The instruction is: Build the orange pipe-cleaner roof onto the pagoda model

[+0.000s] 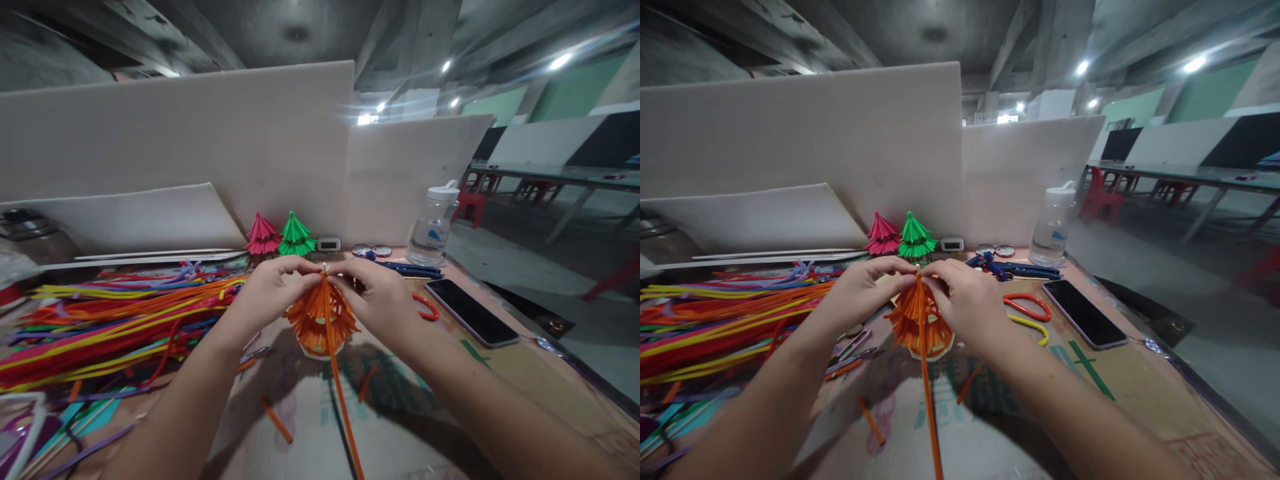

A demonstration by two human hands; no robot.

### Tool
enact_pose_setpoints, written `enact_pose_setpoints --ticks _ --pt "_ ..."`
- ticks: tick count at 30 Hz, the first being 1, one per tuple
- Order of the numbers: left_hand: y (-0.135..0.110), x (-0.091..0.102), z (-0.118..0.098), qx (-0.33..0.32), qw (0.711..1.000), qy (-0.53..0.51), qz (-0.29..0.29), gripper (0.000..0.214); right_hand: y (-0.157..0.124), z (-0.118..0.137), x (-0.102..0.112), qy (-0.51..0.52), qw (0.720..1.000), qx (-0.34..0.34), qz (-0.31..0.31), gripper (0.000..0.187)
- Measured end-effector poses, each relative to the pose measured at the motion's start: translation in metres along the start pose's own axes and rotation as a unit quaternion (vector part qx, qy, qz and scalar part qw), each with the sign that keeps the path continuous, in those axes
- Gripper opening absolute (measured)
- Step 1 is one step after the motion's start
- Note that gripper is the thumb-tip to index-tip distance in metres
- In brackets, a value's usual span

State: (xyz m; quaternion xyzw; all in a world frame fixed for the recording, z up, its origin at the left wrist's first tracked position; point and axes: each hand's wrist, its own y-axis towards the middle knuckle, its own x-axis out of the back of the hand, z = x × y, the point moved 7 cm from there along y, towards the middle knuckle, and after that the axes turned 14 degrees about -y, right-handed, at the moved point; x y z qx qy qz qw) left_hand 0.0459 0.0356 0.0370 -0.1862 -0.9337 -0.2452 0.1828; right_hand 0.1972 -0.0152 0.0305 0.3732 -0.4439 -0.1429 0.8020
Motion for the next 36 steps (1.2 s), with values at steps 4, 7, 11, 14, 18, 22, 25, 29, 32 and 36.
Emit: enact_pose_setpoints --ticks 4,7,11,14,18,22,25,29,32,36 --pt "0.001 0.001 0.004 0.011 1.0 -0.013 -0.014 0.025 -0.005 -0.014 -0.001 0.072 0.994 -0.077 0.039 0.02" --pt "0.002 0.003 0.009 0.019 0.999 -0.033 -0.027 0.032 -0.024 -0.019 -0.014 0.109 0.979 -0.111 0.132 0.032" --pt "0.002 0.004 0.004 -0.014 1.0 0.003 -0.022 0.031 -0.051 -0.018 -0.033 0.15 0.949 -0.154 0.232 0.034" --pt "0.001 0.001 -0.003 -0.035 0.999 0.026 -0.029 0.029 -0.056 -0.015 -0.041 0.204 0.926 -0.194 0.254 0.03" --pt "0.0 -0.008 -0.005 -0.045 0.998 0.026 -0.042 0.024 -0.054 -0.01 -0.049 0.259 0.901 -0.227 0.264 0.021" --pt "0.0 -0.009 -0.004 -0.044 0.997 0.032 -0.053 0.021 -0.057 -0.008 -0.055 0.267 0.902 -0.221 0.257 0.018" --pt "-0.003 0.004 -0.016 -0.104 0.991 0.062 -0.066 0.017 -0.06 -0.009 -0.056 0.266 0.906 -0.221 0.243 0.019" --pt "-0.01 0.006 -0.034 -0.226 0.957 0.182 0.028 0.016 -0.06 -0.01 -0.057 0.276 0.901 -0.229 0.246 0.02" --pt "-0.01 -0.001 -0.032 -0.261 0.932 0.242 0.064 0.024 -0.059 -0.009 -0.058 0.283 0.899 -0.229 0.244 0.019" --pt "-0.008 -0.013 -0.03 -0.297 0.911 0.276 0.069 0.022 -0.061 -0.01 -0.059 0.286 0.898 -0.227 0.244 0.019"
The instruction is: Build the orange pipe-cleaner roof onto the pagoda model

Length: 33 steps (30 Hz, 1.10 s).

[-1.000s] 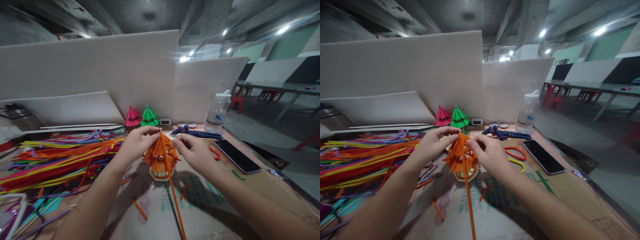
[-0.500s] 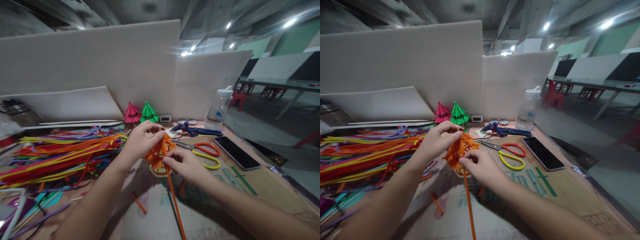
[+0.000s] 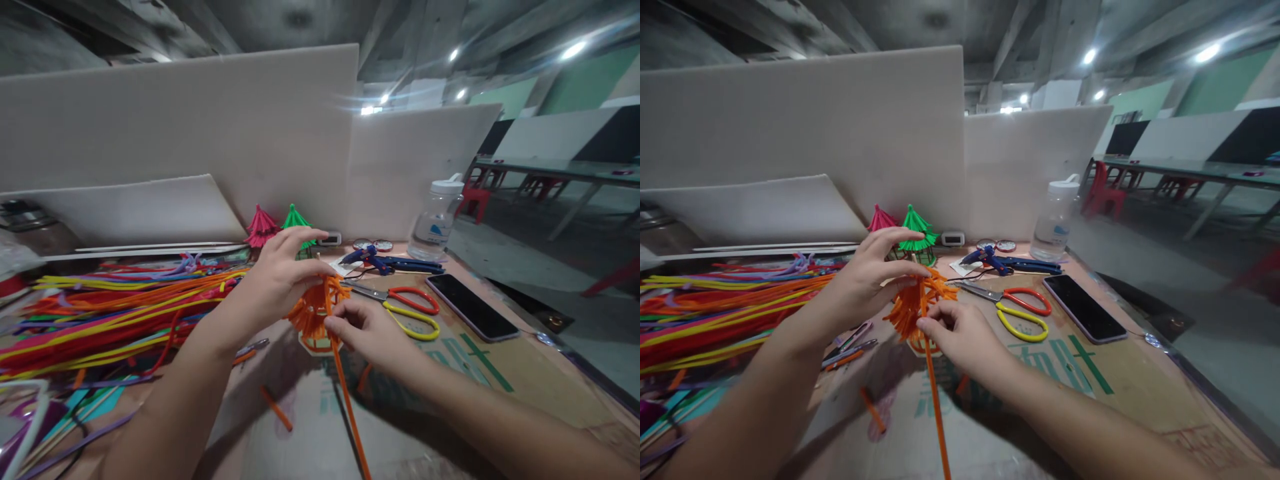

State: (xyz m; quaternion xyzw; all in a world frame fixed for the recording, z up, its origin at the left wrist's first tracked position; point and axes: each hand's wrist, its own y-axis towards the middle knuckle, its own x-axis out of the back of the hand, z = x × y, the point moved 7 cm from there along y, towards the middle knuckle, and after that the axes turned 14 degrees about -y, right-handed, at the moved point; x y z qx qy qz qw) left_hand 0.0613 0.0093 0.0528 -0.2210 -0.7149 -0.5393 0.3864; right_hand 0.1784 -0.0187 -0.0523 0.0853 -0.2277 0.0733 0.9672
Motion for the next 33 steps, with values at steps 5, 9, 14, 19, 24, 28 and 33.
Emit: enact_pose_setpoints --ticks 5,9,14,19,24,28,33 --pt "0.001 0.001 -0.007 -0.02 0.999 0.04 -0.004 0.017 0.0 0.0 0.0 0.001 1.0 0.017 -0.002 0.019" --pt "-0.001 0.002 -0.013 -0.01 0.997 0.074 0.011 0.015 0.0 0.004 0.001 0.0 1.0 0.029 -0.004 0.02" --pt "-0.002 0.001 -0.015 -0.015 0.993 0.119 0.011 0.015 0.0 0.003 0.001 0.02 1.0 0.023 -0.003 0.019" --pt "-0.003 0.002 -0.012 -0.01 0.993 0.118 0.002 0.015 0.002 -0.003 -0.001 0.03 1.0 0.008 0.003 0.022" --pt "-0.003 0.002 -0.01 -0.007 0.995 0.104 -0.002 0.012 0.004 -0.005 -0.004 0.052 0.999 0.005 0.007 0.023" --pt "-0.002 0.002 -0.01 -0.006 0.995 0.096 -0.003 0.012 0.003 -0.008 -0.004 0.06 0.998 0.001 -0.005 0.022" --pt "-0.004 0.001 -0.007 -0.012 0.996 0.092 -0.008 0.012 -0.002 -0.008 -0.001 0.051 0.997 0.018 -0.047 0.021"
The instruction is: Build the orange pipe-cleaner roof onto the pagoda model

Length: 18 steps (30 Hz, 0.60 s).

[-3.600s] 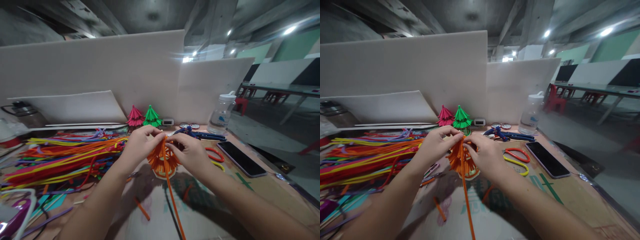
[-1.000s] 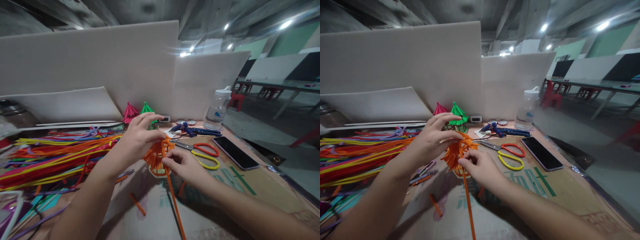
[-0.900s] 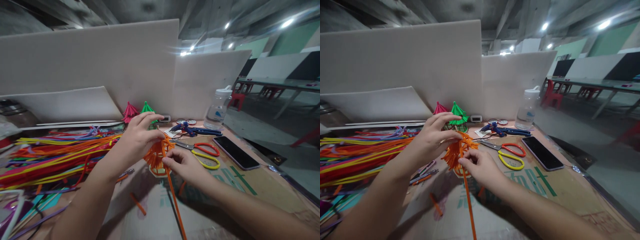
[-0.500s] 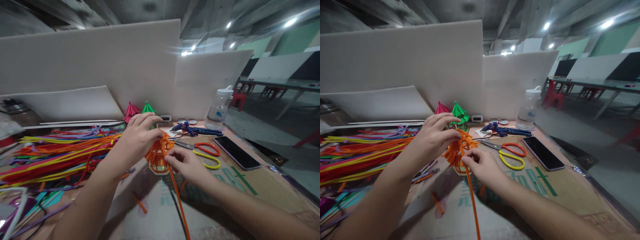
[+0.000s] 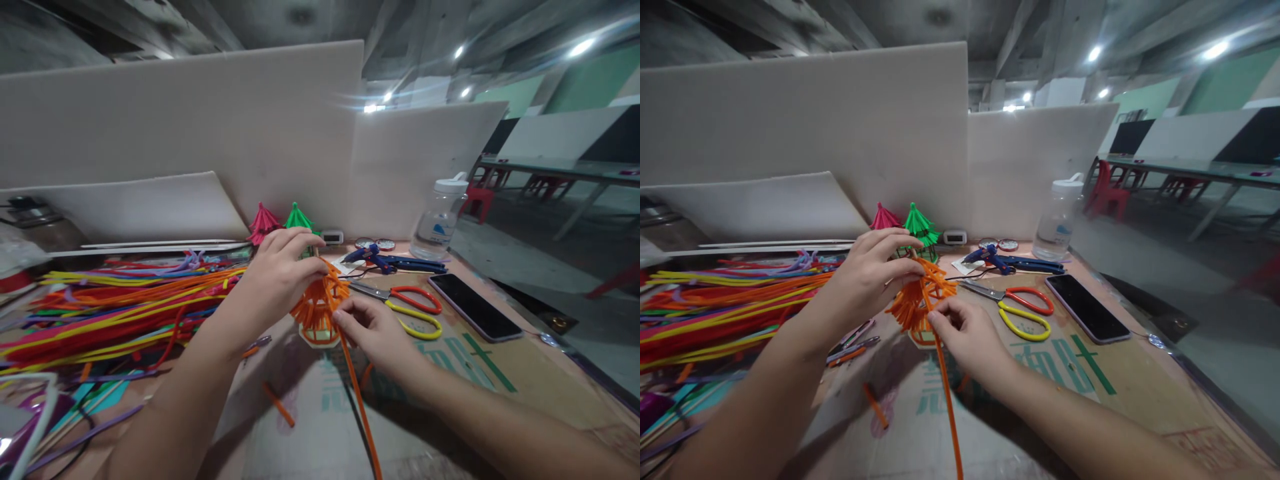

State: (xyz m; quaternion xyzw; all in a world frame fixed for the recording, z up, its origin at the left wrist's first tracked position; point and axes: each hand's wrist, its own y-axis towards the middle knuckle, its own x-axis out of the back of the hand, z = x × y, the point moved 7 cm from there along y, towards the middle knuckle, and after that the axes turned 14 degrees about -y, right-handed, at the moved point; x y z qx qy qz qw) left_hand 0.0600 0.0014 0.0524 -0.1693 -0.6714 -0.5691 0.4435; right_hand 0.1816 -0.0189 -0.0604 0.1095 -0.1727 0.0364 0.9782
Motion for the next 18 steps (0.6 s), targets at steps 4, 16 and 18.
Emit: enact_pose_setpoints --ticks 4,16,18 --pt "-0.001 -0.006 0.001 -0.008 1.0 -0.005 0.019 0.017 0.0 -0.002 -0.001 0.001 1.0 0.003 -0.001 0.02" --pt "0.002 -0.013 -0.007 -0.005 0.999 0.038 0.039 0.016 0.004 -0.005 0.002 0.004 1.0 0.002 -0.005 0.019" --pt "0.003 -0.012 -0.008 -0.011 0.999 0.019 0.031 0.018 0.004 -0.005 0.002 0.003 1.0 0.004 -0.005 0.02"
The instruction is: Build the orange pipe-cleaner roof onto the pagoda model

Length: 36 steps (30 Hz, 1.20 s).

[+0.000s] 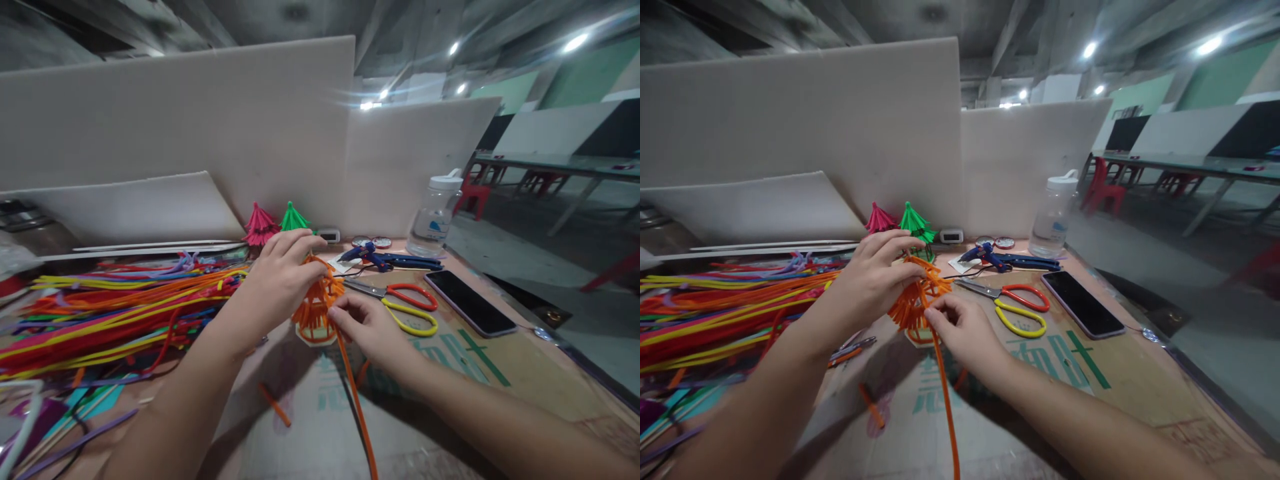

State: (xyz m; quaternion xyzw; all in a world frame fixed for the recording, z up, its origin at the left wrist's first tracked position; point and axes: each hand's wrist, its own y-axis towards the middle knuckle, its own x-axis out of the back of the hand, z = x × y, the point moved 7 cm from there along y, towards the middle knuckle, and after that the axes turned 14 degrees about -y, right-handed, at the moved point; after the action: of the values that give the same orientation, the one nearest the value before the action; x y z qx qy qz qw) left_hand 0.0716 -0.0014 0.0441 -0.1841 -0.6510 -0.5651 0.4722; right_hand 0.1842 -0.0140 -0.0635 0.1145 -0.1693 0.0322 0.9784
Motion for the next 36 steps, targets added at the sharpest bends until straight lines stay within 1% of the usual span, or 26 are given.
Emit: enact_pose_setpoints --ticks 2,4,6,7,8,9,10,12,14,15,16,17,19,22,24,26,28,29,30,32,34,36 --pt "0.0 0.004 0.001 0.002 0.999 -0.034 -0.022 0.023 0.0 0.001 0.0 -0.012 1.0 0.004 0.005 0.021" --pt "0.0 0.009 0.008 0.036 0.995 -0.078 -0.055 0.027 0.0 0.001 0.002 -0.039 0.999 0.009 0.007 0.024" --pt "-0.003 0.014 0.022 0.112 0.981 -0.124 -0.1 0.031 0.002 0.003 0.014 -0.076 0.996 0.021 -0.027 0.028" --pt "-0.005 0.015 0.029 0.155 0.97 -0.149 -0.116 0.033 0.004 0.006 0.023 -0.096 0.993 0.041 -0.06 0.027" --pt "-0.007 0.014 0.037 0.192 0.957 -0.175 -0.127 0.034 0.005 0.011 0.032 -0.122 0.986 0.076 -0.09 0.024" --pt "-0.009 0.011 0.042 0.221 0.945 -0.203 -0.133 0.033 0.006 0.018 0.039 -0.156 0.974 0.123 -0.112 0.018" --pt "-0.011 0.008 0.046 0.24 0.933 -0.232 -0.133 0.032 0.007 0.026 0.043 -0.201 0.956 0.178 -0.118 0.015" --pt "-0.012 0.001 0.05 0.261 0.915 -0.281 -0.129 0.032 0.009 0.038 0.042 -0.305 0.907 0.273 -0.101 0.025" --pt "-0.012 -0.005 0.052 0.274 0.9 -0.315 -0.129 0.032 0.013 0.043 0.038 -0.385 0.862 0.317 -0.088 0.031" --pt "-0.012 -0.007 0.051 0.28 0.894 -0.326 -0.128 0.032 0.014 0.045 0.036 -0.405 0.85 0.324 -0.091 0.03" --pt "-0.012 -0.01 0.051 0.283 0.89 -0.335 -0.125 0.032 0.016 0.046 0.035 -0.414 0.844 0.327 -0.097 0.028" --pt "-0.011 -0.012 0.05 0.284 0.886 -0.344 -0.124 0.03 0.017 0.046 0.034 -0.414 0.843 0.329 -0.102 0.026" --pt "-0.01 -0.014 0.049 0.279 0.883 -0.356 -0.126 0.027 0.017 0.047 0.031 -0.398 0.85 0.327 -0.113 0.023" --pt "-0.01 -0.016 0.048 0.277 0.88 -0.362 -0.132 0.025 0.016 0.048 0.033 -0.338 0.876 0.319 -0.127 0.021" --pt "-0.011 -0.017 0.049 0.288 0.876 -0.365 -0.132 0.026 0.015 0.051 0.039 -0.286 0.899 0.306 -0.131 0.016" --pt "-0.013 -0.017 0.05 0.3 0.872 -0.365 -0.13 0.027 0.016 0.053 0.053 -0.242 0.922 0.267 -0.142 0.014" --pt "-0.013 -0.016 0.05 0.306 0.87 -0.365 -0.128 0.028 0.016 0.056 0.076 -0.196 0.941 0.211 -0.177 0.016" --pt "-0.013 -0.016 0.051 0.307 0.869 -0.366 -0.127 0.029 0.015 0.057 0.09 -0.174 0.946 0.188 -0.2 0.018" --pt "-0.013 -0.016 0.051 0.307 0.868 -0.368 -0.126 0.029 0.013 0.06 0.104 -0.151 0.946 0.176 -0.225 0.02" --pt "-0.013 -0.016 0.051 0.308 0.867 -0.37 -0.125 0.03 0.007 0.067 0.132 -0.127 0.934 0.18 -0.282 0.024" --pt "-0.014 -0.016 0.052 0.309 0.867 -0.37 -0.124 0.031 -0.002 0.074 0.155 -0.124 0.909 0.201 -0.345 0.03" --pt "-0.014 -0.016 0.053 0.309 0.867 -0.37 -0.125 0.03 -0.006 0.075 0.169 -0.148 0.888 0.199 -0.387 0.035"
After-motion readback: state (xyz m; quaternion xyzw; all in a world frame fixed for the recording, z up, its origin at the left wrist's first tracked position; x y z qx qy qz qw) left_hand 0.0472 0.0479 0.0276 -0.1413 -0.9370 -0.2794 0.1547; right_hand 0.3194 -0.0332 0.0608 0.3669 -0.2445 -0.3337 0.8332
